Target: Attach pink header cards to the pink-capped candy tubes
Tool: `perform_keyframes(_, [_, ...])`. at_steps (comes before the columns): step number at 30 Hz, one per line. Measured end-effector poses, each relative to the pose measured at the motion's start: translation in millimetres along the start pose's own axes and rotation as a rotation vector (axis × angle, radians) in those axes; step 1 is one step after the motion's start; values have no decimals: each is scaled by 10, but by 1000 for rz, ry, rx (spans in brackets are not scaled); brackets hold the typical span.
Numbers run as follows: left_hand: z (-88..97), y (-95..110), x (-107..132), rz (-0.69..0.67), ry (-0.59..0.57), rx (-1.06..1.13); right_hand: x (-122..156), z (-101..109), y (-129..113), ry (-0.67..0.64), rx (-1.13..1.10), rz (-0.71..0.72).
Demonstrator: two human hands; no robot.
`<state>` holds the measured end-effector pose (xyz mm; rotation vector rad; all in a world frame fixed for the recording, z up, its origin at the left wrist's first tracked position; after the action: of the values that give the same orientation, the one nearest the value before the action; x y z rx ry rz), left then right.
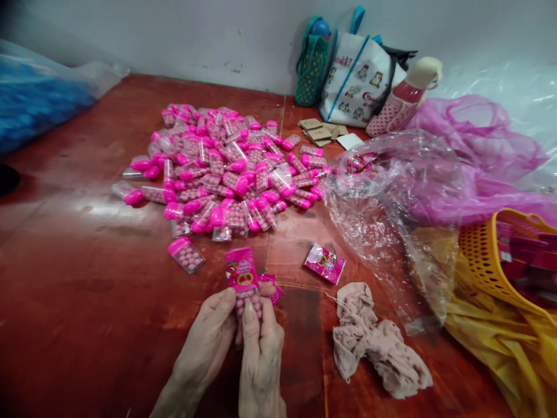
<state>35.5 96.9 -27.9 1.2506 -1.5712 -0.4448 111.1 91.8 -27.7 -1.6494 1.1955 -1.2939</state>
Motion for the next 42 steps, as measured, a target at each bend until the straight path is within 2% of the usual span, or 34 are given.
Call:
perform_keyframes(4, [16, -69, -9, 31, -37, -156, 9, 63, 13, 86, -28, -38])
perform_keyframes(10, [36, -19, 4, 29, -19, -29, -45, -72, -84, -157, -144, -129])
perform_keyframes(14, [28, -4, -9, 70, 12, -3, -47, -103, -53, -231, -122, -148])
perform_keyframes(16, [14, -30, -14, 101, 12, -11, -45, -91, -34, -211, -106, -135])
perform_keyframes(19, [-42, -76, -12, 123, -49, -52, -52, -42, -44, -138, -83, -118])
perform_keyframes(24, [-91, -89, -1, 105, -92, -71, -90, -9, -84, -103, -88, -99])
perform_keyframes(30, [-97, -99, 9, 100, -130, -72, -119, 62, -7, -33, -99, -112])
perform_keyframes(36, [-101, -160, 41, 109, -192, -43, -100, 130, -7, -7, -89, -126])
perform_keyframes(42, [-110, -154, 67, 102, -201, -7, -99, 199, 39, -32, -78, -116])
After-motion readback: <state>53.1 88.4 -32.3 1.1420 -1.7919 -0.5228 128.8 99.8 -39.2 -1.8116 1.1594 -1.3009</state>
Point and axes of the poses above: each hand's wrist, its own x-axis away from the middle knuckle, its own z-axis out of the back of the hand, y = z × x, the point moved 7 cm from there along -x, towards the middle knuckle, and after that the axes turned 11 degrees about -x, right-handed, at the moved point
